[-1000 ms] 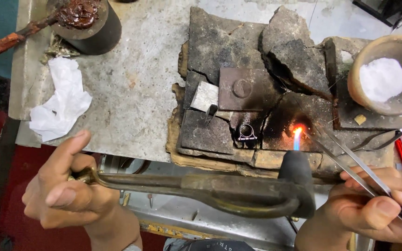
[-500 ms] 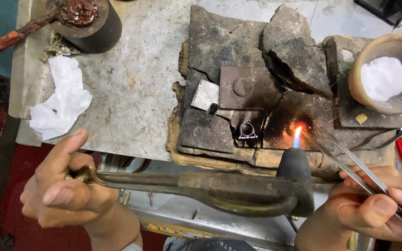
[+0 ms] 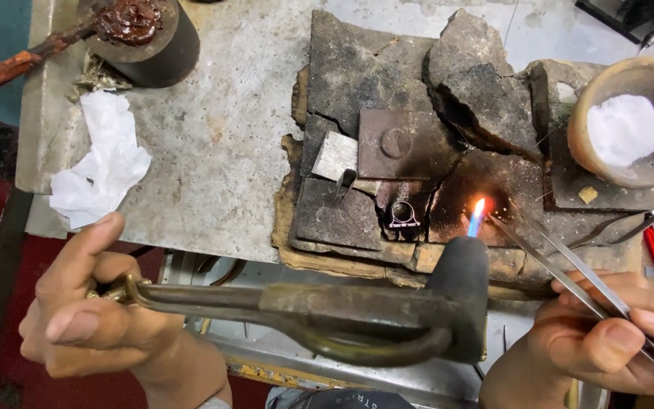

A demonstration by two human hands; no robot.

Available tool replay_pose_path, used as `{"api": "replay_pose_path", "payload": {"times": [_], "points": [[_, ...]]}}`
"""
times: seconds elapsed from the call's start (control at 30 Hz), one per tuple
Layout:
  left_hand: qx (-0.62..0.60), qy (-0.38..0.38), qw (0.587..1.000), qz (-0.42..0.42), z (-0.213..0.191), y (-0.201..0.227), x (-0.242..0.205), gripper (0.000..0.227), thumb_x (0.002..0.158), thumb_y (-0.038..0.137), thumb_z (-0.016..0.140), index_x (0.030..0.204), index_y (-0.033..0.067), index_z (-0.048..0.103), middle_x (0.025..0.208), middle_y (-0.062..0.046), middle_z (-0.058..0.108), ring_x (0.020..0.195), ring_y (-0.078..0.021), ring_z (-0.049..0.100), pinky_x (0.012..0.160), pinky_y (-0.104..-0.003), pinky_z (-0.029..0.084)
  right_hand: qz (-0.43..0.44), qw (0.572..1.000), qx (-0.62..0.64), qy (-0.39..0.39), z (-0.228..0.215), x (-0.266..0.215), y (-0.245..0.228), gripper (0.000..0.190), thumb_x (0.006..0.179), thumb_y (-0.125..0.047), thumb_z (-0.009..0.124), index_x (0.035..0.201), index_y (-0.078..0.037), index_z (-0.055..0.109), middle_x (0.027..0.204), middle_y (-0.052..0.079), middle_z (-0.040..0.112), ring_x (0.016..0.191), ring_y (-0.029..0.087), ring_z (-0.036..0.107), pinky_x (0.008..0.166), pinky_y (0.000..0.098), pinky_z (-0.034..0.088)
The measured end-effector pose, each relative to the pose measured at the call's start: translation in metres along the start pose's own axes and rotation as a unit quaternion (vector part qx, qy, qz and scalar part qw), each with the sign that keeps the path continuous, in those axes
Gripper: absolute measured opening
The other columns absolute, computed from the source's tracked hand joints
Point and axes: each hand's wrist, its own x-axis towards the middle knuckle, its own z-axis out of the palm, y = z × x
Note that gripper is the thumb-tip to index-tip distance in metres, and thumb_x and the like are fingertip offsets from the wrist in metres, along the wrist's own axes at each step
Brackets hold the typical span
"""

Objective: Heating a metal ring using a blowtorch and tweezers on a soldering block in a jewelry workshop.

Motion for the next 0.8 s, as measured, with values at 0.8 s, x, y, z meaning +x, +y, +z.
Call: {"api": "replay_pose_path", "payload": {"times": [0.8], "points": [[0.004,-0.01,0.999,0.032,0.001,-0.004,-0.001,0.079,0.126,0.03,0.021,0.095,-0.0197,0.073,0.088,-0.026,0.076,0.067,-0.0375,0.069,0.066,-0.044,0.055,0.0,1.0,0.003,-0.009,-0.004,-0.001,0.001,0.033,0.112,-0.028,0.049,0.109,0.0,0.032,0.066,0.017,0.029,0.05,0.026,0.037,0.053,0.0435,0.038]]}}
